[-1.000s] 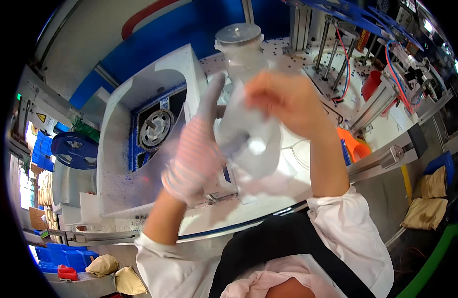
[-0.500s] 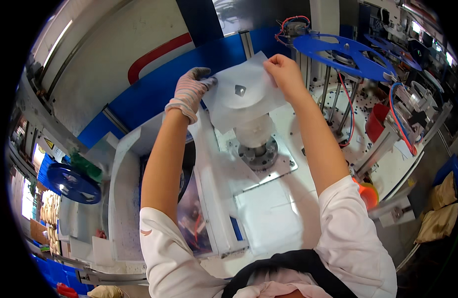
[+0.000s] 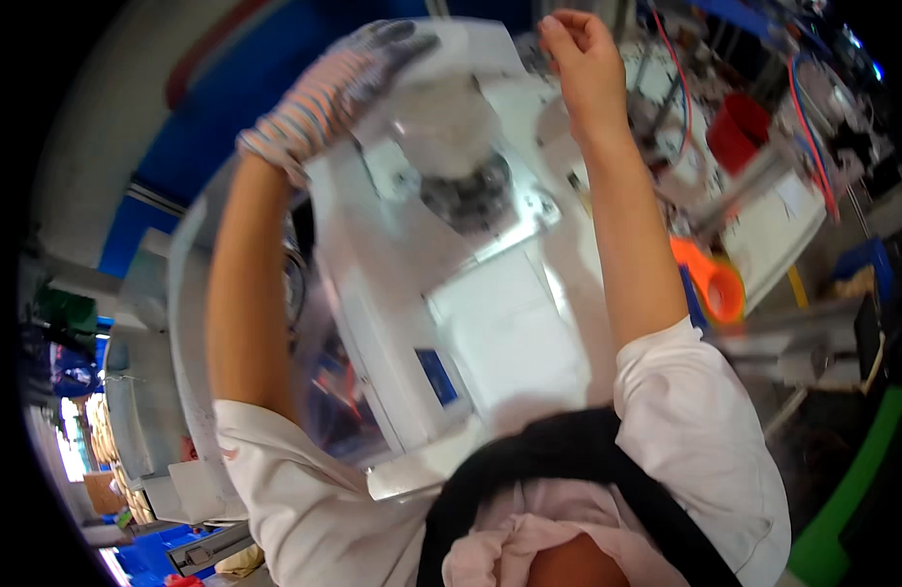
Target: The person picks up blue plastic reels from a bin, inspects them, and places them into a blue crate. They then walk to a machine, place a reel on a spindle, and secure it with a white strap and yellow tape.
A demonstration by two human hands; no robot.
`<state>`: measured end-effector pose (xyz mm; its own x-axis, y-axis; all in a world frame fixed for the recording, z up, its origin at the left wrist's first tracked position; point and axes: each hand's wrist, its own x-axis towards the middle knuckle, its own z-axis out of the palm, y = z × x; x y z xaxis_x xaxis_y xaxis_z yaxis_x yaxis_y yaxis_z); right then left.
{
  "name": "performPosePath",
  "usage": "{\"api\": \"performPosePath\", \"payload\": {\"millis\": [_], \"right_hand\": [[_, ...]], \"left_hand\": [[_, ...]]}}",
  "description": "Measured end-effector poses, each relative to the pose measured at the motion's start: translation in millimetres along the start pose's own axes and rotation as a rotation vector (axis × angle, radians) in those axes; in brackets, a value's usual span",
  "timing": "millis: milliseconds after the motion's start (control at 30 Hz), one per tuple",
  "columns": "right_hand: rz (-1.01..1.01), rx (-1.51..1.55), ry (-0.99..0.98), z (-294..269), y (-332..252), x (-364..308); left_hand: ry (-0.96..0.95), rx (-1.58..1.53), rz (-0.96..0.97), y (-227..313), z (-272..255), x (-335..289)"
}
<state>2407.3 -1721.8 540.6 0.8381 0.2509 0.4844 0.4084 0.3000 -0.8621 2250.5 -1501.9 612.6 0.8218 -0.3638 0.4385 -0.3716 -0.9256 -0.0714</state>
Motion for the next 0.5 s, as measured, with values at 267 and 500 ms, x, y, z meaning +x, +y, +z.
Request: {"api": "performPosePath", "payload": {"millis": [267, 500], "right_hand": [[-0.169, -0.873, -0.335, -108.9, -2.5, -188.8], [-0.194, -1.218, -0.59, -150.5, 1.7, -247.3]], "left_hand": [[0.109, -0.906, -0.417, 65.8, -41.5, 1.9], [0.058, -0.616, -0.211, 62.5, -60.6, -14.2]]}}
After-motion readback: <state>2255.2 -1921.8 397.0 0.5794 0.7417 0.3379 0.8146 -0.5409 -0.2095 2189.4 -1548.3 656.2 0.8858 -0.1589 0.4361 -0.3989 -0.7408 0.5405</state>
